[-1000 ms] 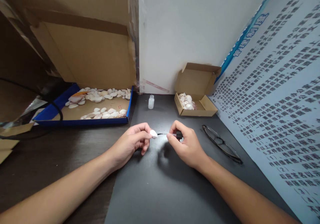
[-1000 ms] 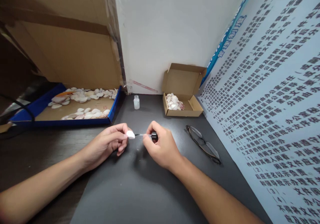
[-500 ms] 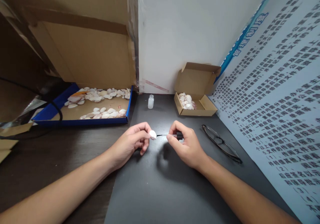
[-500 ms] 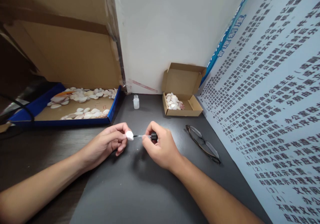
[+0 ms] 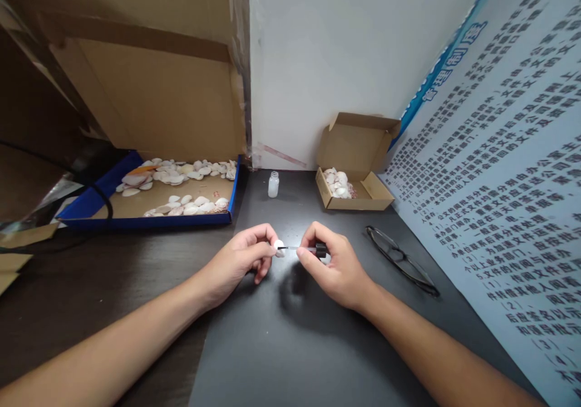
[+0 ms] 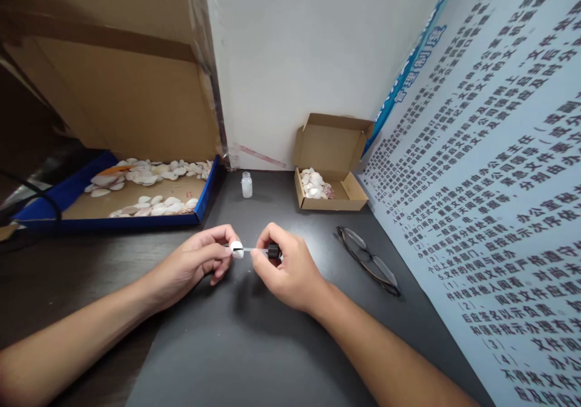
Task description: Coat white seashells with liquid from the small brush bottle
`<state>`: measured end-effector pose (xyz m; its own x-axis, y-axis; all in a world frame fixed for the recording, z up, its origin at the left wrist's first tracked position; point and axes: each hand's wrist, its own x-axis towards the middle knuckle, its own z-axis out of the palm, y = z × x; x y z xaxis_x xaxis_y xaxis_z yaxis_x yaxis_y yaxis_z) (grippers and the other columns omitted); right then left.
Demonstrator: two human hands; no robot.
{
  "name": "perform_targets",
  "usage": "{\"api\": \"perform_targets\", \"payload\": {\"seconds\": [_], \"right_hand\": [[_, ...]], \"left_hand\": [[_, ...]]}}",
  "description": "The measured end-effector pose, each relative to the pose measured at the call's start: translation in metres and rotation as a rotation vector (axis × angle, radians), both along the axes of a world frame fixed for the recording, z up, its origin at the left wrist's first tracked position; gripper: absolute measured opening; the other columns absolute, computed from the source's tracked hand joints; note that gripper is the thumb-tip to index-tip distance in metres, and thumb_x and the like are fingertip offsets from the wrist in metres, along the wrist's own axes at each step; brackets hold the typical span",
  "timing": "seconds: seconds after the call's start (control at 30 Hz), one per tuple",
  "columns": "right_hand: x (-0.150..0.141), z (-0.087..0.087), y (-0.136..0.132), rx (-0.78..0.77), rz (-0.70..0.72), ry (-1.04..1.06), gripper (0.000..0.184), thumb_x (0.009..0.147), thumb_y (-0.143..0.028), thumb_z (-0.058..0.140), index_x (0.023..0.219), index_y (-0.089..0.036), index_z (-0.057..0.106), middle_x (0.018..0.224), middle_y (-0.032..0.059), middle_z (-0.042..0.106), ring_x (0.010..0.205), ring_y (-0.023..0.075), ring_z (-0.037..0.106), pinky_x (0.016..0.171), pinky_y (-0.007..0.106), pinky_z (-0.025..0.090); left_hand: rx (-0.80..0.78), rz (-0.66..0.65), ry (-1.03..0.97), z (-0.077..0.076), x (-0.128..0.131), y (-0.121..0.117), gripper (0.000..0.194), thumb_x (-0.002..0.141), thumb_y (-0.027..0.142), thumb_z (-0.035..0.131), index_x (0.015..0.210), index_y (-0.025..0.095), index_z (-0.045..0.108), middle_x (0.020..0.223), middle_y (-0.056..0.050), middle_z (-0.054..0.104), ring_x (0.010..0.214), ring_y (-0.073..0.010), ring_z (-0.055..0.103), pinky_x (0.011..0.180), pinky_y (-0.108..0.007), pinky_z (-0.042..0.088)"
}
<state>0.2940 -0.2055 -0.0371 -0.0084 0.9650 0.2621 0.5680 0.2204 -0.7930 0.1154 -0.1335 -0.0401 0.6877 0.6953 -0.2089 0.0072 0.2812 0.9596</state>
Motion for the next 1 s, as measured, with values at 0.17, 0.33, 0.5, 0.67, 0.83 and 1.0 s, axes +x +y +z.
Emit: {"api": "perform_targets", "payload": {"seconds": [0.17, 0.33, 0.5, 0.67, 0.83, 1.0], "right_hand": [[0.0009, -0.0006, 0.002, -0.063, -0.074, -0.049, 0.01, 0.079, -0.021, 0.052, 0.071, -0.018, 0.046, 0.065, -0.0021, 0.047, 0.06, 0.0098, 0.043, 0.055, 0.02, 0.033], [0.0014, 0.0009, 0.0008, -0.011, -0.052, 0.015, 0.012, 0.081, -0.023, 0.051, 0.072, -0.018, 0.046, 0.065, -0.0019, 0.047, 0.061, 0.01, 0.043, 0.056, 0.02, 0.034], [0.0007, 0.0005, -0.0007, -0.006, 0.017, 0.032, 0.013, 0.083, -0.025, 0.051, 0.073, -0.018, 0.047, 0.066, -0.002, 0.048, 0.061, 0.0097, 0.042, 0.056, 0.021, 0.034], [0.0012, -0.0015, 0.0002, -0.024, 0.024, -0.004, 0.012, 0.084, -0.024, 0.051, 0.074, -0.018, 0.048, 0.067, -0.0021, 0.048, 0.062, 0.0096, 0.043, 0.057, 0.02, 0.034], [0.0003, -0.0021, 0.0009, -0.045, -0.021, -0.035, 0.01, 0.082, -0.022, 0.051, 0.073, -0.018, 0.047, 0.067, -0.0018, 0.048, 0.062, 0.0101, 0.044, 0.056, 0.02, 0.034], [0.0008, -0.0006, 0.0016, -0.055, -0.092, -0.052, 0.01, 0.078, -0.02, 0.052, 0.07, -0.018, 0.047, 0.064, -0.0021, 0.048, 0.06, 0.01, 0.043, 0.055, 0.02, 0.033]], "left_hand": [[0.022, -0.004, 0.014, 0.0007, 0.0009, -0.0003, 0.011, 0.075, 0.026, 0.06, 0.076, 0.018, 0.053, 0.051, 0.005, 0.044, 0.048, -0.0081, 0.037, 0.045, -0.017, 0.035], [0.02, -0.009, 0.016, 0.0004, 0.0004, -0.0004, 0.012, 0.075, 0.028, 0.06, 0.078, 0.017, 0.055, 0.051, 0.004, 0.044, 0.047, -0.0084, 0.037, 0.044, -0.017, 0.034], [0.006, -0.006, 0.019, 0.0006, 0.0002, -0.0005, 0.012, 0.076, 0.028, 0.059, 0.078, 0.017, 0.055, 0.052, 0.004, 0.047, 0.046, -0.0078, 0.039, 0.045, -0.017, 0.035], [-0.018, -0.007, 0.016, 0.0015, 0.0005, 0.0002, 0.012, 0.077, 0.028, 0.058, 0.079, 0.017, 0.054, 0.052, 0.003, 0.049, 0.045, -0.0079, 0.039, 0.045, -0.018, 0.036], [-0.03, -0.014, 0.005, 0.0007, 0.0002, 0.001, 0.013, 0.077, 0.029, 0.059, 0.079, 0.017, 0.054, 0.053, 0.003, 0.049, 0.045, -0.0081, 0.041, 0.045, -0.018, 0.037], [-0.025, -0.005, -0.005, -0.0002, 0.0, 0.0009, 0.013, 0.077, 0.029, 0.059, 0.078, 0.017, 0.054, 0.051, 0.004, 0.049, 0.045, -0.0081, 0.041, 0.045, -0.018, 0.036]]}}
